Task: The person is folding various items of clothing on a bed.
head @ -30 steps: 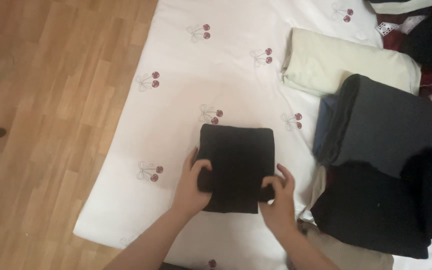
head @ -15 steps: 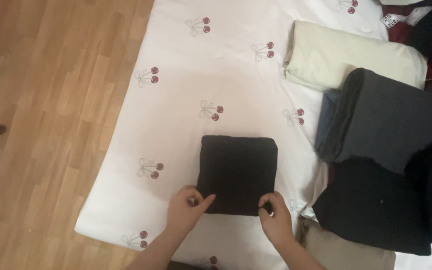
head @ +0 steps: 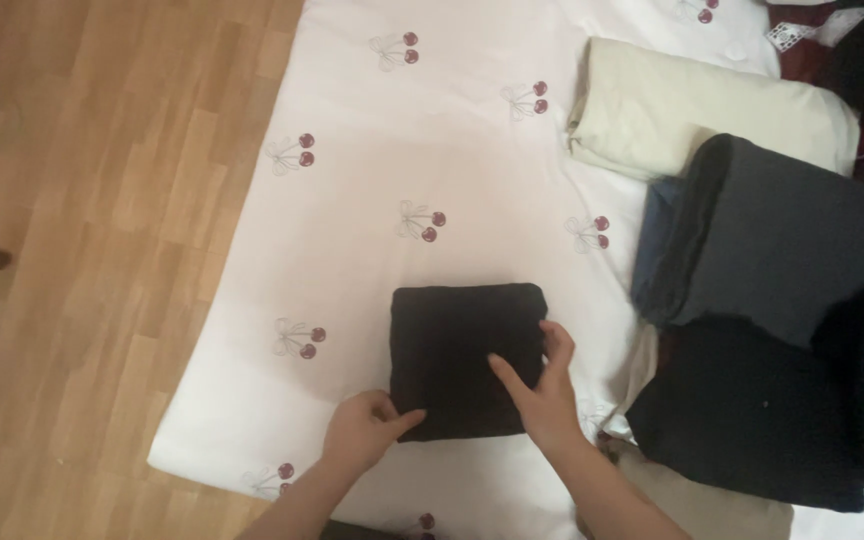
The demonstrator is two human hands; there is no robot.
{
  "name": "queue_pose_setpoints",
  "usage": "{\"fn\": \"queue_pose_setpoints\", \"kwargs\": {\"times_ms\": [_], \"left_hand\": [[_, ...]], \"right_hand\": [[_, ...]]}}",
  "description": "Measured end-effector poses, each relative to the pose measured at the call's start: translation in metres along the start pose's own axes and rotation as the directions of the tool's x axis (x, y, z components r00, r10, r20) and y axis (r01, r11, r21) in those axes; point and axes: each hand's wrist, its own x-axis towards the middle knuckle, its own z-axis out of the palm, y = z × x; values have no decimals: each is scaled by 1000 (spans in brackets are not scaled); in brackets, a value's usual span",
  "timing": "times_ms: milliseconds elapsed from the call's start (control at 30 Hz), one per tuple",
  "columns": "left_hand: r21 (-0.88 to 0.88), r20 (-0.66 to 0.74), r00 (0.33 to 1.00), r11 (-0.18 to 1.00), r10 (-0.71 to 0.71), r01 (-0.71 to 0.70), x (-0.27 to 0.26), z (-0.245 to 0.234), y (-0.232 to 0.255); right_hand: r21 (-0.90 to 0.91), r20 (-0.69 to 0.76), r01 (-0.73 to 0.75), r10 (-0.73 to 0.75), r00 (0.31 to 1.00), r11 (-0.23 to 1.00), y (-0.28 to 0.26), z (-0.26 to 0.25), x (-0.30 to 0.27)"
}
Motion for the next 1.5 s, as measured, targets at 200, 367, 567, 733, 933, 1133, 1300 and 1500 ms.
{"fn": "queue_pose_setpoints", "kwargs": {"times_ms": [200, 367, 567, 733, 933, 1133, 1300, 1500], "left_hand": [[175, 305, 951, 979, 46, -104, 43, -30, 6], [-122, -98, 992, 988, 83, -95, 55, -33, 39], [-236, -477, 856, 909, 200, -344, 96, 10, 64], [-300, -580, 807, 892, 110, -337, 101, 18, 68], [-51, -695, 693, 948, 193, -315, 103, 22, 73], [-88, -653, 752, 977, 92, -196, 103, 17, 76], [-122, -633, 769, 969, 89, -213, 84, 13, 85], [472, -643, 361, 721, 675, -507, 46, 17, 99]], "right_hand": [[230, 90, -472, 465, 881, 851, -32, 11, 46], [-30, 65, -469, 470, 880, 882, -34, 6, 58], [-31, 85, -467, 467, 880, 884, -25, 6, 60], [-250, 12, -218, 229, 973, 943, 21, 16, 55], [-288, -95, -218, 198, 976, 933, 14, 27, 54], [-373, -124, -264, 234, 964, 890, 5, 32, 56], [-321, -250, -46, -38, 967, 946, -21, 31, 52], [-600, 134, 354, -347, 928, 717, -47, 23, 52]]}}
